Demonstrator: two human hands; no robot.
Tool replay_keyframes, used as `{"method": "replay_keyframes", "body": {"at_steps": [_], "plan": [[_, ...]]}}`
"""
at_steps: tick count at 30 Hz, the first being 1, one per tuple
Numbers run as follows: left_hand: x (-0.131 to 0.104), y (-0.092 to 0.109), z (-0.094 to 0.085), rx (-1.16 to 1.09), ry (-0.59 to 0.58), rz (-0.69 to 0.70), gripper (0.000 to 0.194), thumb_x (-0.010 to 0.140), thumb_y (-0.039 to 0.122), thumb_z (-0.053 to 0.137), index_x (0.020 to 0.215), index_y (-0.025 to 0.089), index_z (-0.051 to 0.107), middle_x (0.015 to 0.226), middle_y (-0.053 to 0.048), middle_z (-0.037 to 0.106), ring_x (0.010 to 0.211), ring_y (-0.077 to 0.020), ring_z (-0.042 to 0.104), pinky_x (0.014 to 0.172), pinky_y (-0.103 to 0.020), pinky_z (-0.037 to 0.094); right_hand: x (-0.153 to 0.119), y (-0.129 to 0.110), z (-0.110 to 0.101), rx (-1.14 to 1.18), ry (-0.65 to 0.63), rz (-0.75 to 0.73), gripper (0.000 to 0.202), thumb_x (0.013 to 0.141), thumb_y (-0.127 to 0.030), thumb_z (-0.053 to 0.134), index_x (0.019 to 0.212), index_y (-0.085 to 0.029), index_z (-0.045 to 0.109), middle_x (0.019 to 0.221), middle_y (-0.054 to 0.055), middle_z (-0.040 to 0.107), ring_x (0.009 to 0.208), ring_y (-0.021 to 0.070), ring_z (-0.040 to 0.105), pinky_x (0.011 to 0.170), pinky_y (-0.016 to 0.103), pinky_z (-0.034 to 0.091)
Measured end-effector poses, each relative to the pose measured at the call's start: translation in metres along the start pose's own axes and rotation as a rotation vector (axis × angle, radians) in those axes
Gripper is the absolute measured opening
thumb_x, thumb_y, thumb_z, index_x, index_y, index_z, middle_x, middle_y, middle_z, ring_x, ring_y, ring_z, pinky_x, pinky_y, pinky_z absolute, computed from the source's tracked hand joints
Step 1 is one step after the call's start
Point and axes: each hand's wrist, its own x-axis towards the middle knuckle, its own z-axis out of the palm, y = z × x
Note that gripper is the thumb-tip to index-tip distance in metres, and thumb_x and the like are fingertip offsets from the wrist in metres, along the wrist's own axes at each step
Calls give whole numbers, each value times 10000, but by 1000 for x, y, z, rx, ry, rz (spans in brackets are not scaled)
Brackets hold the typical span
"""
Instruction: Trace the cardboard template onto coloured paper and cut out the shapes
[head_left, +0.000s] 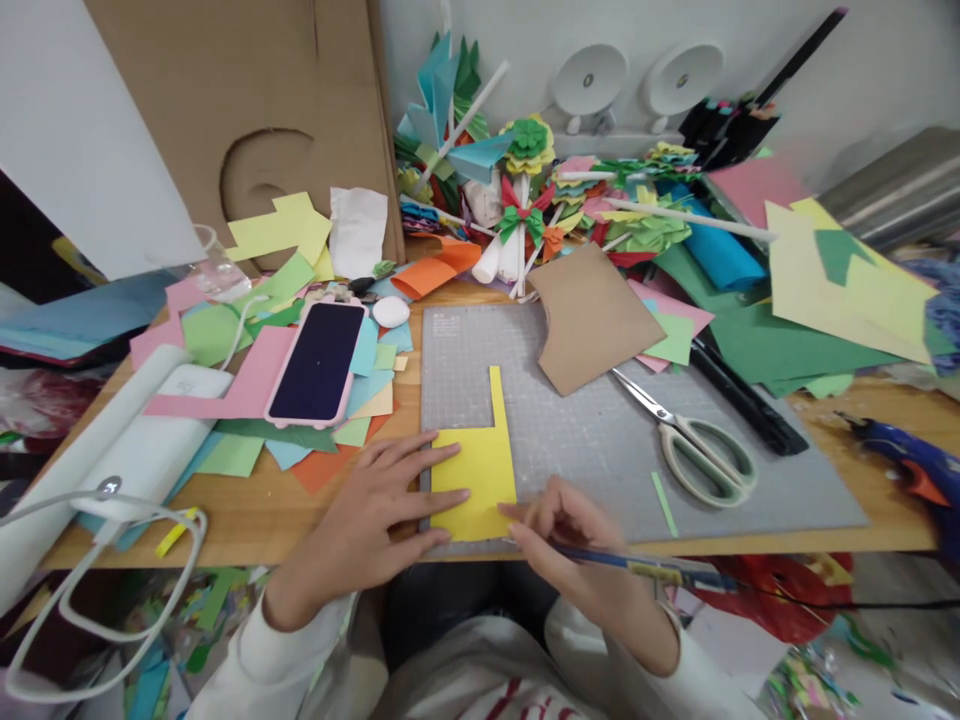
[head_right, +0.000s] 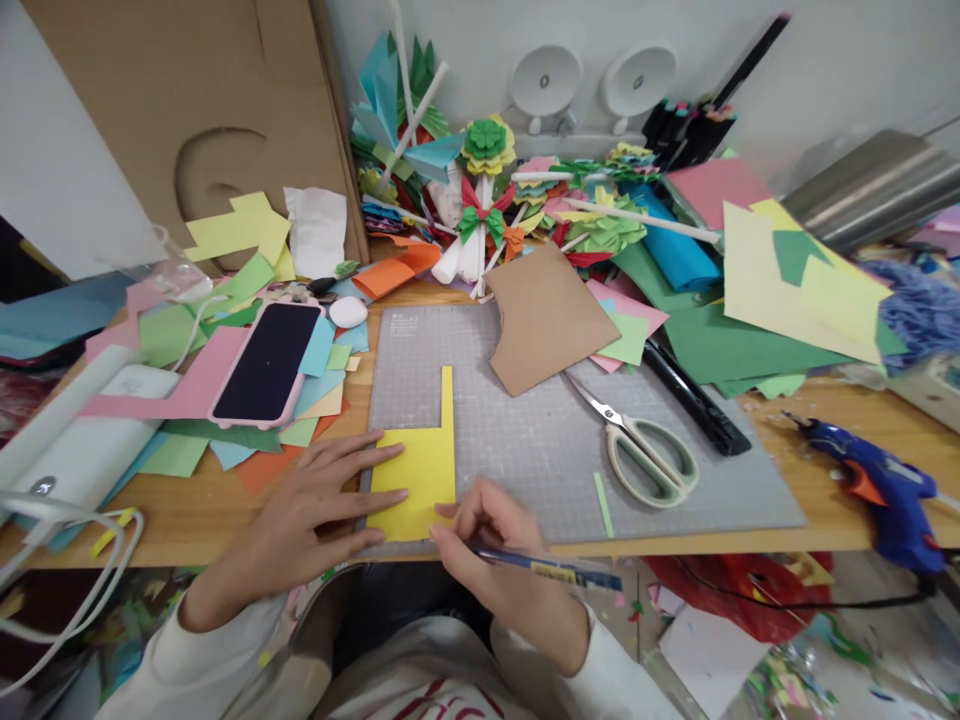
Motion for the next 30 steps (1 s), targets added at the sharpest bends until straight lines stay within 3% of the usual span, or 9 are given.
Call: {"method": "replay_keyframes", "body": {"at_steps": [4, 10, 19, 26, 30], "plan": [[0, -1, 1, -6, 2, -4, 343, 846, 350, 670, 1186, 389, 653, 1435, -1, 506, 1343, -295, 406, 1031, -477, 356, 0, 5, 1, -228, 123, -97, 402, 831, -195, 607, 594, -223, 284, 538, -69, 373, 475, 78, 483, 544, 200, 528], [-1, -1, 1, -23, 10, -15, 351, 841, 322, 673, 1185, 390, 655, 1427, 2, 514, 1345, -294, 402, 1039, -471, 353, 0, 3, 1, -312, 126, -166, 402, 823, -157, 553, 593, -232, 231, 557, -58, 320, 476, 94, 537, 590, 218, 575], [-1, -1, 1, -21, -6, -18, 359, 840, 320, 671, 1190, 396, 650, 1438, 6, 503, 1349, -293, 395, 1043, -481, 345, 5, -2, 6, -387, 175, -246, 407, 803, -104, 556, 582, -217, 234, 540, -68, 282, 431, 59, 394, 513, 162, 521], [-1, 0, 1, -27, 19, -15, 344, 840, 320, 673, 1178, 385, 662, 1425, -3, 518, 1337, -295, 412, 1039, -475, 355, 5, -3, 6, -370, 146, -244, 393, 823, -112, 516, 590, -222, 219, 546, -66, 267, 441, 63, 410, 587, 187, 569], [0, 0, 0, -15, 9, -11, 339, 844, 334, 671, 1180, 383, 661, 1429, -2, 512, 1340, -297, 405, 1036, -480, 358, 6, -4, 7, -380, 165, -270, 406, 804, -96, 538, 591, -218, 215, 540, -69, 268, 427, 59, 376, 533, 169, 542]]}}
